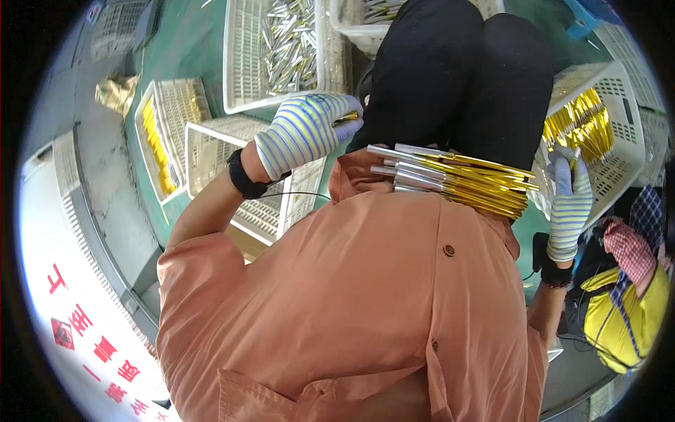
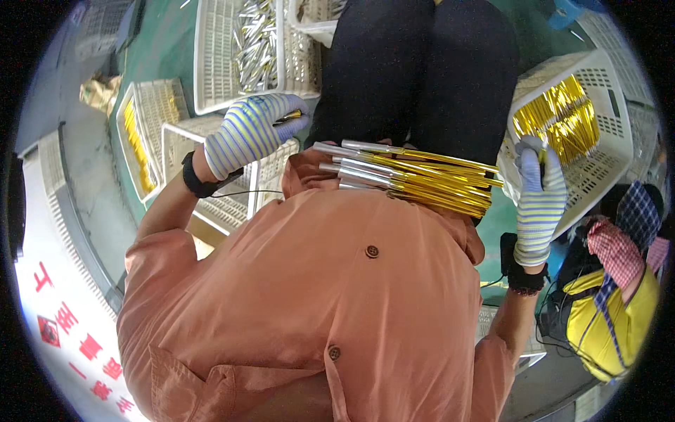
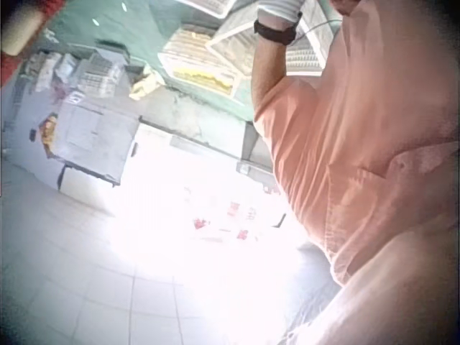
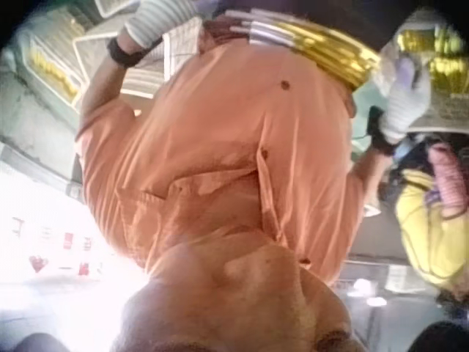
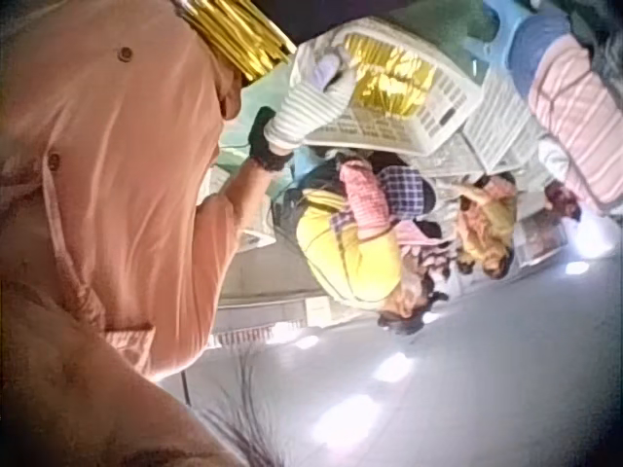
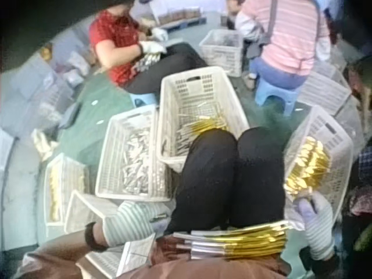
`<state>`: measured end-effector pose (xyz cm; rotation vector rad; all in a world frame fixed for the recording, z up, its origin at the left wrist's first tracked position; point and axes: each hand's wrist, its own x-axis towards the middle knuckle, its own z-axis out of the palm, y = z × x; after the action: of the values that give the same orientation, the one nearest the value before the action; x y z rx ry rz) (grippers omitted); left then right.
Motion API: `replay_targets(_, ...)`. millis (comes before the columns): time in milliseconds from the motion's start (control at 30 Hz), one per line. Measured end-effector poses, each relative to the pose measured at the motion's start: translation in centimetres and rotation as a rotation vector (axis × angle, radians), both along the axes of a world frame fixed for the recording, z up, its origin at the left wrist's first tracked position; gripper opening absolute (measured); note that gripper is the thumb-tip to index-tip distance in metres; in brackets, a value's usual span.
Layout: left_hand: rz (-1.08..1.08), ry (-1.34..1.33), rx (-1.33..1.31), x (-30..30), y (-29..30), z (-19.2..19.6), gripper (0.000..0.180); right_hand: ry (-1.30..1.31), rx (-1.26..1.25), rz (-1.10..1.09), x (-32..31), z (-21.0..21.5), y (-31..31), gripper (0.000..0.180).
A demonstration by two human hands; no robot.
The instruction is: The person is counting and bundling gold-colored plastic tubes in a factory setting.
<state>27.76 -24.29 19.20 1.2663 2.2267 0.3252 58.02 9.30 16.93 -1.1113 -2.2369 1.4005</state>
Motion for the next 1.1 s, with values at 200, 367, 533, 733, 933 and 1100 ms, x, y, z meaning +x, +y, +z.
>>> replay_targets(200, -0.015, -0.141, 0.162, 3.1, -1.2, 0.5, 0.022, -0.024, 0.123, 0.051, 1.6, -2.7, -1.6, 0.02)
replay_targets(367, -0.278, 0.153, 0.445, 4.8, 3.0, -0.2, 0.018, 0.006, 0.602, 0.384, -1.8, 2.3, -4.9, 0.021)
replay_targets(533, -0.45, 0.285, 0.204, 5.5, 5.7, -0.8, 0.011, 0.018, 0.413, 0.455, -2.1, 1.4, -6.3, 0.023)
replay_targets(733, -0.521, 0.251, 0.517, 5.6, 10.0, 1.9, 0.018, 0.145, -0.103, -0.04, -1.1, -0.1, -6.8, 0.02)
replay_targets(933, -0.628, 0.079, 0.359, 7.2, 10.2, -2.3, 0.029, 0.022, 0.139, 0.1, -1.8, 0.3, -7.7, 0.023)
replay_targets(1100, -0.667, 0.013, 0.262, 5.4, 10.7, 0.1, 0.022, 0.034, 0.201, 0.184, -2.1, 1.0, -7.6, 0.025)
